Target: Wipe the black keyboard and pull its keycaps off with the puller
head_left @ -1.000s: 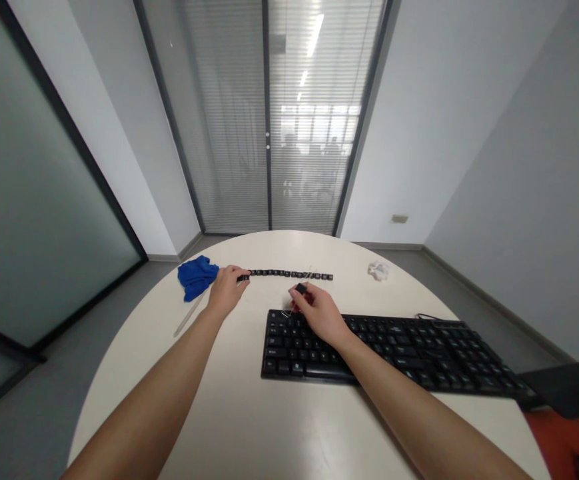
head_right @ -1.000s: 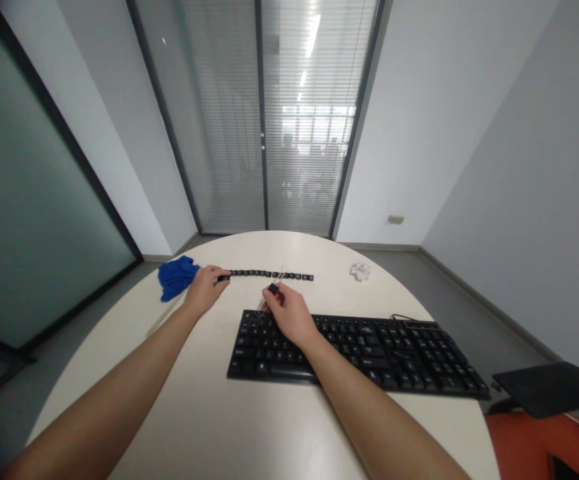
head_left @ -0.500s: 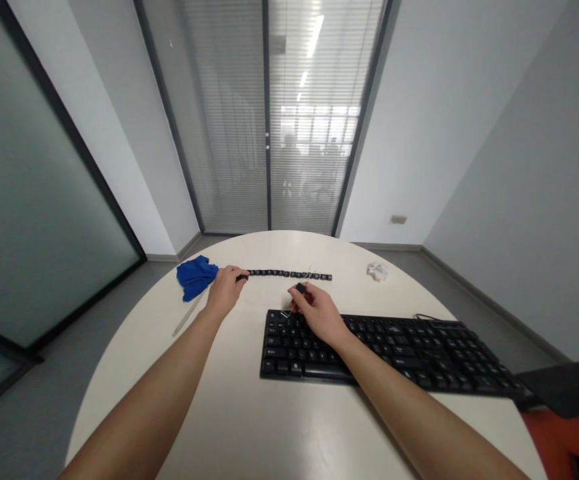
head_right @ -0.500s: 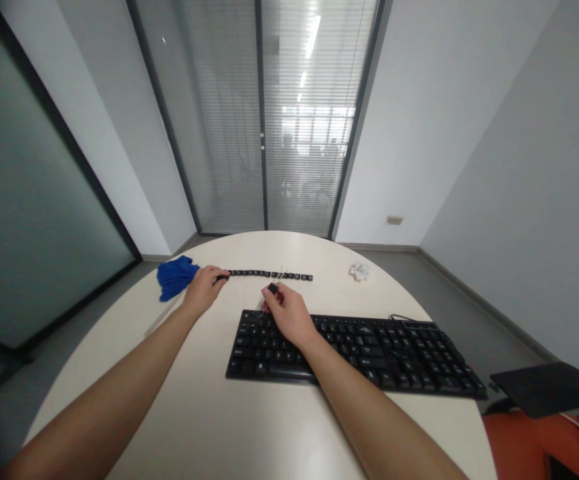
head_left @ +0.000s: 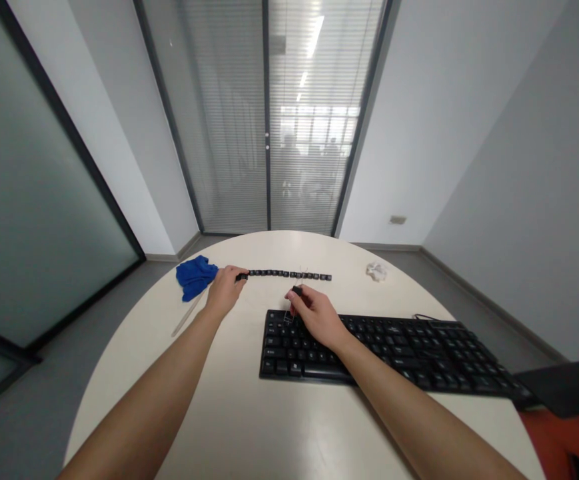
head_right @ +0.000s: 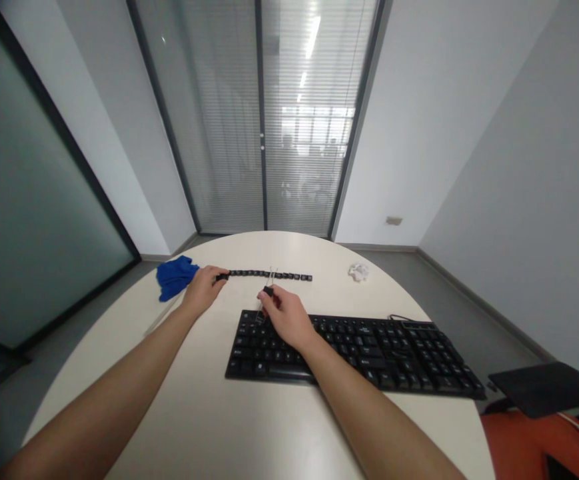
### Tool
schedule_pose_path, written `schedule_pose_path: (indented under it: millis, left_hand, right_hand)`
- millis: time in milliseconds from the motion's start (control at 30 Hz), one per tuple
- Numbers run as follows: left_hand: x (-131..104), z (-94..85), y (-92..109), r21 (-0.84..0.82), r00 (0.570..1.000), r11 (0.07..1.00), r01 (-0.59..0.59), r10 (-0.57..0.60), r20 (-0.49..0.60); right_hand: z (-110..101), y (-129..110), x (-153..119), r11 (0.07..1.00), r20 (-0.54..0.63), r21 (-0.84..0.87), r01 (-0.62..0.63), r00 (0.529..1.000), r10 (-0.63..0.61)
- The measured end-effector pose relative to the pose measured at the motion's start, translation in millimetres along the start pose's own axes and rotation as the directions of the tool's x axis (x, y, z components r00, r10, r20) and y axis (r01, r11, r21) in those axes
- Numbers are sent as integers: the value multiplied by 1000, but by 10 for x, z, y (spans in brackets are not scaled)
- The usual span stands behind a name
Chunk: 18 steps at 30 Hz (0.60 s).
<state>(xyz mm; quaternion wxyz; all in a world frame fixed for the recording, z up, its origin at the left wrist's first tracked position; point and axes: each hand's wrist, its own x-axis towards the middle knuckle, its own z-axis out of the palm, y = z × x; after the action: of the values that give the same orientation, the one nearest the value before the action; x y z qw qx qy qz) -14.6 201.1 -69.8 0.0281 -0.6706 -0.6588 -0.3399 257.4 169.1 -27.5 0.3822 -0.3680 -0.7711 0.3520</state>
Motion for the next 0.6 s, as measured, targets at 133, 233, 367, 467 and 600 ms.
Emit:
schedule_pose_path:
  millis: [133,233,367,467,600]
  left_hand:
    - [-19,-51,95,-14,998,999,-32,31,-50]
    - [-64,-104,237,-52,994,995,-81,76,-80]
    - [-172,-158,502,-134,987,978,-160,155,-50]
    - [-281,-181,696,-254,975,943,-213,221,4]
    - [-426,-227,905,-454,937,857,-242,329,122]
  right_hand:
    - [-12,-36,-15,998,53,-43,42,998,-39]
    - [-35,-60,-24,997,74,-55,58,996,-54]
    - [-100,-104,-65,993,141,-85,78,988,-66]
    - [-156,-124,-109,991,150,-95,94,986,-79]
    - [-188,-78,-125,989,109,-136,54,993,-40]
